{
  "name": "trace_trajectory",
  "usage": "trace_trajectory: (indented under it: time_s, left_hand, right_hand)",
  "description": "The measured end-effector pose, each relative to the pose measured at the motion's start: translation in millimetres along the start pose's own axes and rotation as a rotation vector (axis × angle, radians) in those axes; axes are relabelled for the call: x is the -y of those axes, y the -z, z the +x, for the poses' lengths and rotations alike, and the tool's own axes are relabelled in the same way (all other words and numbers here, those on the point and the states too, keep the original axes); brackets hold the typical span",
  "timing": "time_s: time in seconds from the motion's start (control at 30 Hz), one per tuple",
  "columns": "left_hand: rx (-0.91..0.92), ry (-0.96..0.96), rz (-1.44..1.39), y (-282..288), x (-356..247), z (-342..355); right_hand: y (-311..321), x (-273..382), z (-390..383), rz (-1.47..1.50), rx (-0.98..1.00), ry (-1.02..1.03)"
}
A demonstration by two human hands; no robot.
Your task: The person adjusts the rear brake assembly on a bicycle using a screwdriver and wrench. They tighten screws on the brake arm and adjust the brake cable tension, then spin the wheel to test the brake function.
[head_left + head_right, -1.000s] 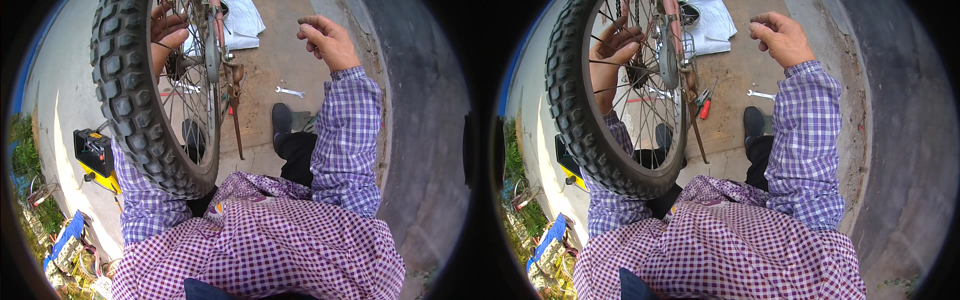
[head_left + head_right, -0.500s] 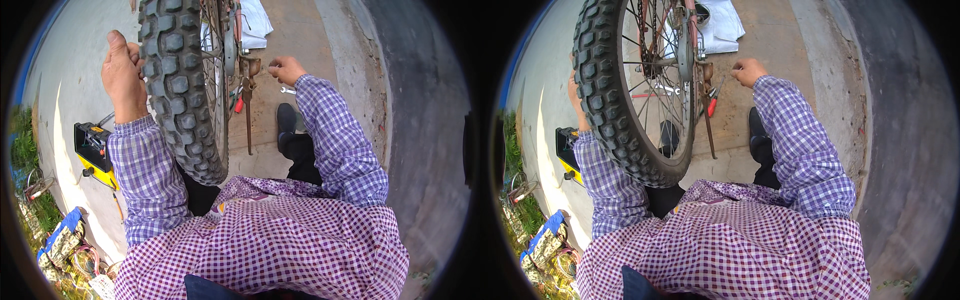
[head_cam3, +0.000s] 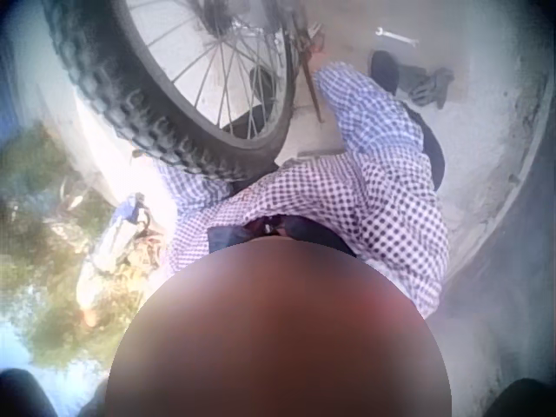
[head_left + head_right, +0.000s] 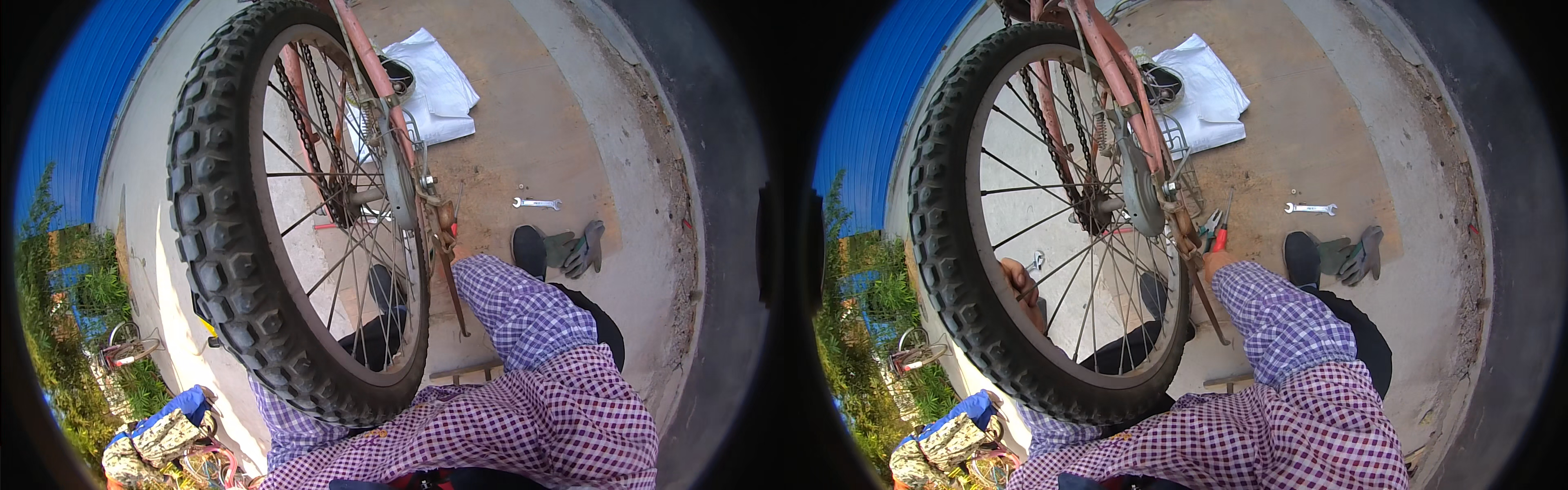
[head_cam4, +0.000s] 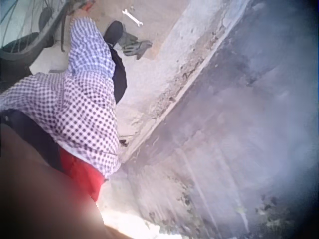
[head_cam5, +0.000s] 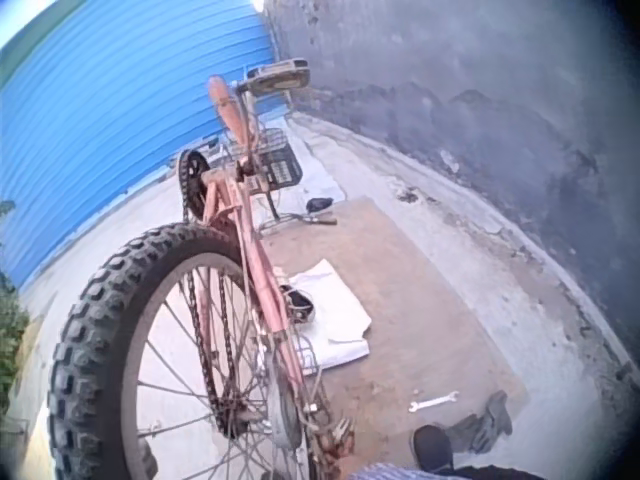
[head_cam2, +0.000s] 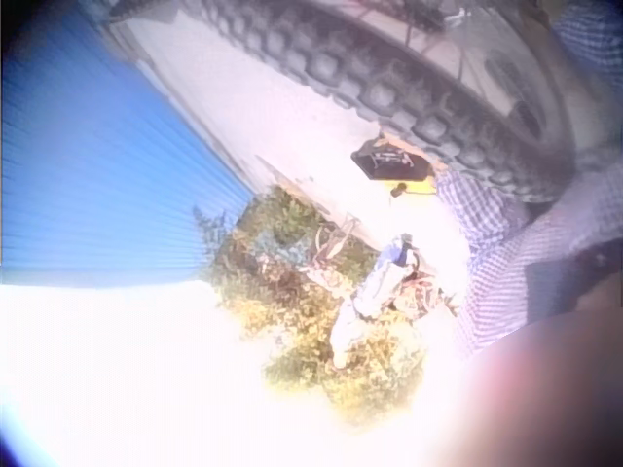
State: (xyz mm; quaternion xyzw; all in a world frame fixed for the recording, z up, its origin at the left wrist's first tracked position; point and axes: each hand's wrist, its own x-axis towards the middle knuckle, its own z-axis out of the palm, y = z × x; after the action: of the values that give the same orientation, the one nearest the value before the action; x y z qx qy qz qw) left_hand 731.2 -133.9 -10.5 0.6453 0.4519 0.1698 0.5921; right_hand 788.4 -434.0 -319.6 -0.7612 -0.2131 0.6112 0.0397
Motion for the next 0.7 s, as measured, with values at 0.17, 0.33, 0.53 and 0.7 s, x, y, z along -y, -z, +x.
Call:
trace_trajectory:
  time_s: [0.17, 0.33, 0.53, 0.7]
  left_hand:
    - [-0.204, 0.149, 0.023, -39, -21, -14]
    - [-0.228, 0.122, 0.088, -71, -14, 3]
    - [-0.133, 0.097, 0.065, -26, -24, -24]
    - [0.033, -0.133, -0.188, 32, -41, -32]
  right_hand:
    - [37, -23, -26, 0.102, 0.009, -0.222]
    - [55, -34, -8, 0.232, -0.14, -0.264]
    - [43, -13, -59, 0.091, -0.271, -0.104]
    - [82, 28, -135, 0.101, -0.383, -0.118]
